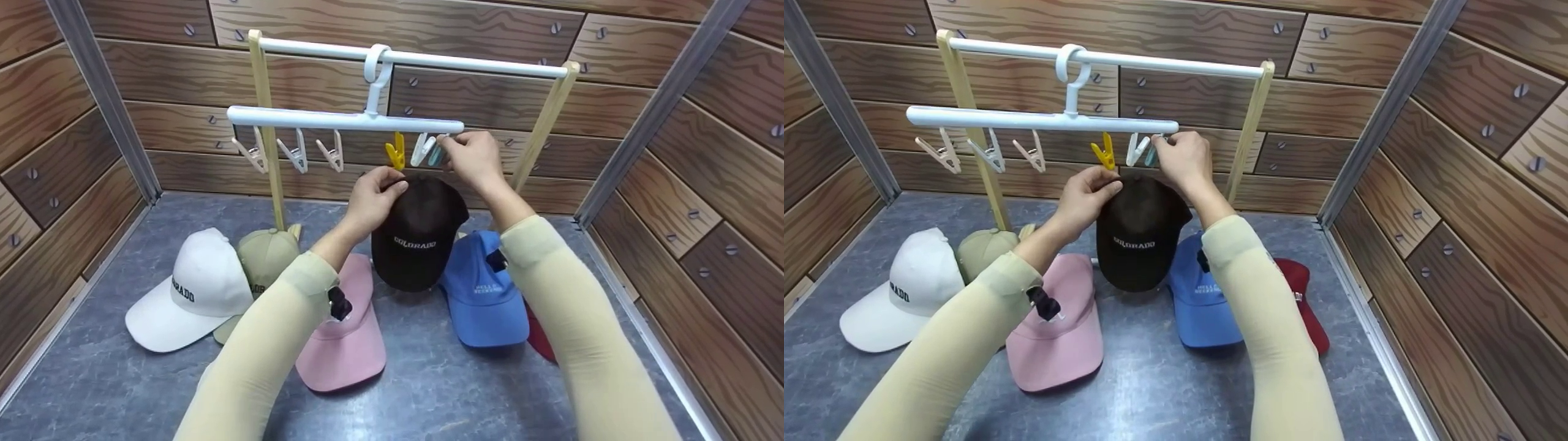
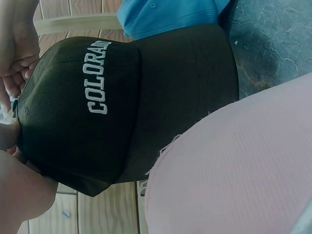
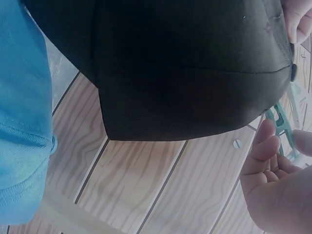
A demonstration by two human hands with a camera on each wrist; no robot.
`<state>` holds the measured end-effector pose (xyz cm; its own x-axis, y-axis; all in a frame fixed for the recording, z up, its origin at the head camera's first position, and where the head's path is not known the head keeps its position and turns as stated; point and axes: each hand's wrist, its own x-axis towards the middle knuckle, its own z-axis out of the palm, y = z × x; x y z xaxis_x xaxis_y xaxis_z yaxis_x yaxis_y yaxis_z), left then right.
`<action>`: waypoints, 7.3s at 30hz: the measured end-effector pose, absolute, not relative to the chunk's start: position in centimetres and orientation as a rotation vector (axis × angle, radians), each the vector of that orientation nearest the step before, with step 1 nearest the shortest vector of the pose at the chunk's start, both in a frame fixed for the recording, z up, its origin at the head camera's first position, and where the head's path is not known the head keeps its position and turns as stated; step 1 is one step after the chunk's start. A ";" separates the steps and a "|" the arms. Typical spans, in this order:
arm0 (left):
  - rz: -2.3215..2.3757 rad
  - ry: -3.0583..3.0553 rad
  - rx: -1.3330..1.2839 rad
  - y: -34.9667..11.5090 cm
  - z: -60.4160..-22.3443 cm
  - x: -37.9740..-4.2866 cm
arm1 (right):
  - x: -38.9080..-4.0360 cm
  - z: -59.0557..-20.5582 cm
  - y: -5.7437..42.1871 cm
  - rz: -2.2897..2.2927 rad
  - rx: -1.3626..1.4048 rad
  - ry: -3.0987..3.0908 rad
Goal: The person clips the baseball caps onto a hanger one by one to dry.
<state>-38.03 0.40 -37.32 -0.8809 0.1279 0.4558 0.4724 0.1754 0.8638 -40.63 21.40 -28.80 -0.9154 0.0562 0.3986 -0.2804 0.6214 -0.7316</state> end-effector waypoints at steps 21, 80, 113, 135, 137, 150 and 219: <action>-1.979 -2.112 -0.448 -0.1 -37.9 -38.7 | -40.5 -29.7 20.3 1.459 0.207 -2.479; -1.960 -2.137 -0.380 0.6 -37.5 -38.8 | -40.1 -30.8 21.2 1.541 0.263 -2.575; -1.780 -2.113 -0.336 0.7 -36.9 -39.7 | -40.9 -30.7 19.9 1.256 0.303 -2.540; -1.797 -2.176 -0.291 0.4 -36.5 -39.5 | -41.6 -31.1 19.5 1.208 0.287 -2.555; -1.805 -2.192 -0.297 0.4 -36.5 -39.5 | -41.7 -31.1 19.5 1.209 0.285 -2.559; -1.781 -2.295 -0.239 -0.2 -37.0 -39.3 | -41.1 -31.6 19.7 1.280 0.306 -2.527; -1.365 -2.440 -0.340 2.0 -41.2 -34.0 | -32.7 -41.3 29.6 1.036 0.377 -2.514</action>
